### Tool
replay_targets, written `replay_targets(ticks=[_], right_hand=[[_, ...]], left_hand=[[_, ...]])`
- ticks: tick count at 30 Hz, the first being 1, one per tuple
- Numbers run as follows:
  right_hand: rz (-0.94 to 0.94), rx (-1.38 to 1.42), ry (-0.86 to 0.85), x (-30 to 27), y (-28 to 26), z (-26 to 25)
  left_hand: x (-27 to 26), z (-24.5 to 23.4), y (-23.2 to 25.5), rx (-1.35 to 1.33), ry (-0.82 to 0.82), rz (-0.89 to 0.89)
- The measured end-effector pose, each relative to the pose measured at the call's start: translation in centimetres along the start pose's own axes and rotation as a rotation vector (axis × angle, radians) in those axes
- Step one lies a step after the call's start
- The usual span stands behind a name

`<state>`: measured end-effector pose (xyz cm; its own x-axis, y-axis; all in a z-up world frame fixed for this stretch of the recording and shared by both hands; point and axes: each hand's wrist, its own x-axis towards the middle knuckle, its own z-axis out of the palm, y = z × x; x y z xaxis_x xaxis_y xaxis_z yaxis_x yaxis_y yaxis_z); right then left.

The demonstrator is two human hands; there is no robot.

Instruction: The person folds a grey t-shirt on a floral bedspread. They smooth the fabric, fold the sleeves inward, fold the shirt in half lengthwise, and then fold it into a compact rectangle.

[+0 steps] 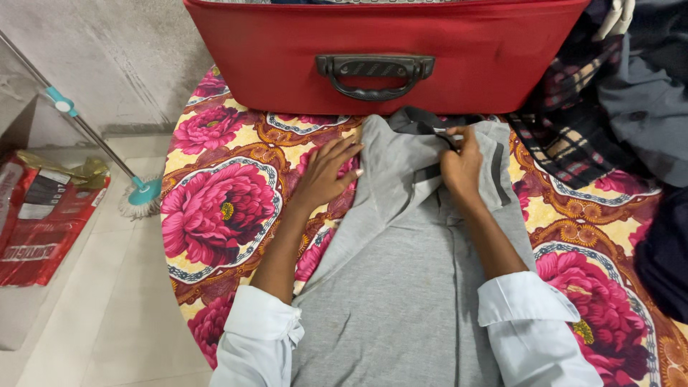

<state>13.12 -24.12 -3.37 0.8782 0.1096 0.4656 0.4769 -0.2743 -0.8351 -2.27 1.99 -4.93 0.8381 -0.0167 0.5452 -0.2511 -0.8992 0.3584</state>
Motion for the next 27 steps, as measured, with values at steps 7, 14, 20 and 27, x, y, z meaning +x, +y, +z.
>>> replay_targets(ticks=[7, 14, 20, 27], right_hand=[[-0.143, -0.158, 0.210, -0.1, -2.0, -1.9], [-0.068, -0.352, 0.176, 0.1, -1.0, -3.0], [-0.429, -0.741, 0.132, -0.5, -3.3, -3.2], [-0.694, -0.593, -0.411, -2.5, -3.5, 1.1]], left_hand=[[-0.1, 0.1, 0.3, 0.060, -0.065, -0.009], [-0.1, 0.0, 0.5, 0.076, -0.082, 0.001], [-0.3, 0.3, 0.3, 0.087, -0.038, 0.034], [-0.3, 0.4, 0.1, 0.077, -0.049, 0.028]])
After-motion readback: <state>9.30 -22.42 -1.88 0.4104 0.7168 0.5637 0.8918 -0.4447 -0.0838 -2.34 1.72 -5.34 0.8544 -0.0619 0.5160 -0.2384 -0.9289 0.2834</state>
